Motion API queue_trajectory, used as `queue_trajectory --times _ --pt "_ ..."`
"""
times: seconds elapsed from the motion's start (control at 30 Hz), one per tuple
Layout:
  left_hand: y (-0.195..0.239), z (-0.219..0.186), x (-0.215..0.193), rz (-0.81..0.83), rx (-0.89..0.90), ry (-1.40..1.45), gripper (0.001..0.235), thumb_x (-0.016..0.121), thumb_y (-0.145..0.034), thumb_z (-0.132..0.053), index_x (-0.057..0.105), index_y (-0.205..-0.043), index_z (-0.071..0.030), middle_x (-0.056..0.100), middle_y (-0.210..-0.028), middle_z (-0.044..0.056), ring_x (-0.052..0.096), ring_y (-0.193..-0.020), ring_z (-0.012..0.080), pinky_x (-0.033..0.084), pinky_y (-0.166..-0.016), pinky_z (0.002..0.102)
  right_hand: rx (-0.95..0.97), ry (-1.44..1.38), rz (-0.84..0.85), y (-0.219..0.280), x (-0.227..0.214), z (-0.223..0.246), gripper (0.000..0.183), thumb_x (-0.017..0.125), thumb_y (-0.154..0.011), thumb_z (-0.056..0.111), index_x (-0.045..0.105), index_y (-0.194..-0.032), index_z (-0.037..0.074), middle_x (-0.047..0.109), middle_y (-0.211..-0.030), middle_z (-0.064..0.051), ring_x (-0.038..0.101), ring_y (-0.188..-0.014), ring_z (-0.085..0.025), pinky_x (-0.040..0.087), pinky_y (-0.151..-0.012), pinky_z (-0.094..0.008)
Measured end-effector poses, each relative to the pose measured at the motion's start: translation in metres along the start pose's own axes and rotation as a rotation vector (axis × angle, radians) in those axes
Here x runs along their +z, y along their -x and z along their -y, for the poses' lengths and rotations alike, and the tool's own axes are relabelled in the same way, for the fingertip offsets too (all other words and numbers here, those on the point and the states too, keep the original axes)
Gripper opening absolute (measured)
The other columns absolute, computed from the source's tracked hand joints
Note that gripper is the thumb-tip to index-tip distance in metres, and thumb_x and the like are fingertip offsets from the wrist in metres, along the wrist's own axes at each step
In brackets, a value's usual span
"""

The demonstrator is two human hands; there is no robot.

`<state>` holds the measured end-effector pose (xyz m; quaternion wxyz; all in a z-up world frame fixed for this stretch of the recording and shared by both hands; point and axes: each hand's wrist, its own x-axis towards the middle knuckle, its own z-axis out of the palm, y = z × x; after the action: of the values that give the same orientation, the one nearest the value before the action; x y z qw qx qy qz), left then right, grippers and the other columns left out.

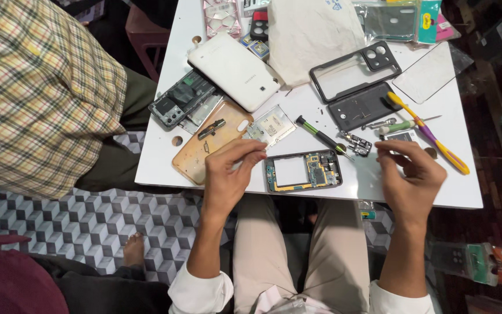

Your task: The person disassembles a mobile phone, removes the battery and motherboard, and uses a yellow plastic tool to scrape and clean the motherboard. The person then places the cleaned motherboard back into the phone frame.

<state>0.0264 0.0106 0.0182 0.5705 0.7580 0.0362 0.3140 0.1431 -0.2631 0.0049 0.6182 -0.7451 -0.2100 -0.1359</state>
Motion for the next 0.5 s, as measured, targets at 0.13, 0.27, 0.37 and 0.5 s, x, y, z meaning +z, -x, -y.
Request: queue_trajectory --times 0.13,0.27,0.37,0.5 --pt "-0.003 -0.002 0.0 0.06 0.051 -0.215 0.013 0.079 -0.087 -0.006 0.077 -0.099 0.0 0.076 -0.091 0.011 0.074 -0.08 0.0185 0.058 -0.07 0.031 -0.148 0.144 0.15 -0.003 0.005 0.016 0.025 0.071 -0.088 -0.012 0.074 -0.111 -0.001 0.073 -0.105 -0.011 0.07 -0.098 -0.017 0.058 -0.084 -0.027" --pt "-0.002 -0.008 -0.003 0.054 0.15 -0.627 0.02 0.079 -0.088 -0.013 0.079 -0.106 -0.003 0.077 -0.098 0.01 0.07 -0.089 0.0283 0.056 -0.076 0.04 -0.34 0.248 0.427 -0.004 0.013 0.038 0.036 0.08 -0.073 -0.004 0.076 -0.108 0.002 0.076 -0.103 -0.01 0.067 -0.098 -0.026 0.056 -0.083 -0.034" --pt "0.007 -0.019 0.0 0.047 0.219 -0.806 0.029 0.077 -0.085 -0.015 0.078 -0.112 -0.004 0.071 -0.114 0.015 0.064 -0.096 0.0321 0.054 -0.073 0.042 -0.352 0.351 0.517 -0.005 0.018 0.053 0.041 0.084 -0.071 0.002 0.076 -0.111 0.003 0.077 -0.106 -0.009 0.066 -0.099 -0.029 0.055 -0.083 -0.037" --pt "0.017 -0.035 0.014 0.382 0.209 -0.65 0.017 0.077 -0.087 -0.022 0.078 -0.098 -0.009 0.07 -0.107 0.007 0.064 -0.099 0.0299 0.054 -0.076 0.043 -0.329 0.374 0.43 -0.004 0.016 0.062 0.049 0.087 -0.073 0.01 0.072 -0.12 0.004 0.074 -0.117 -0.009 0.068 -0.106 -0.027 0.057 -0.089 -0.038"
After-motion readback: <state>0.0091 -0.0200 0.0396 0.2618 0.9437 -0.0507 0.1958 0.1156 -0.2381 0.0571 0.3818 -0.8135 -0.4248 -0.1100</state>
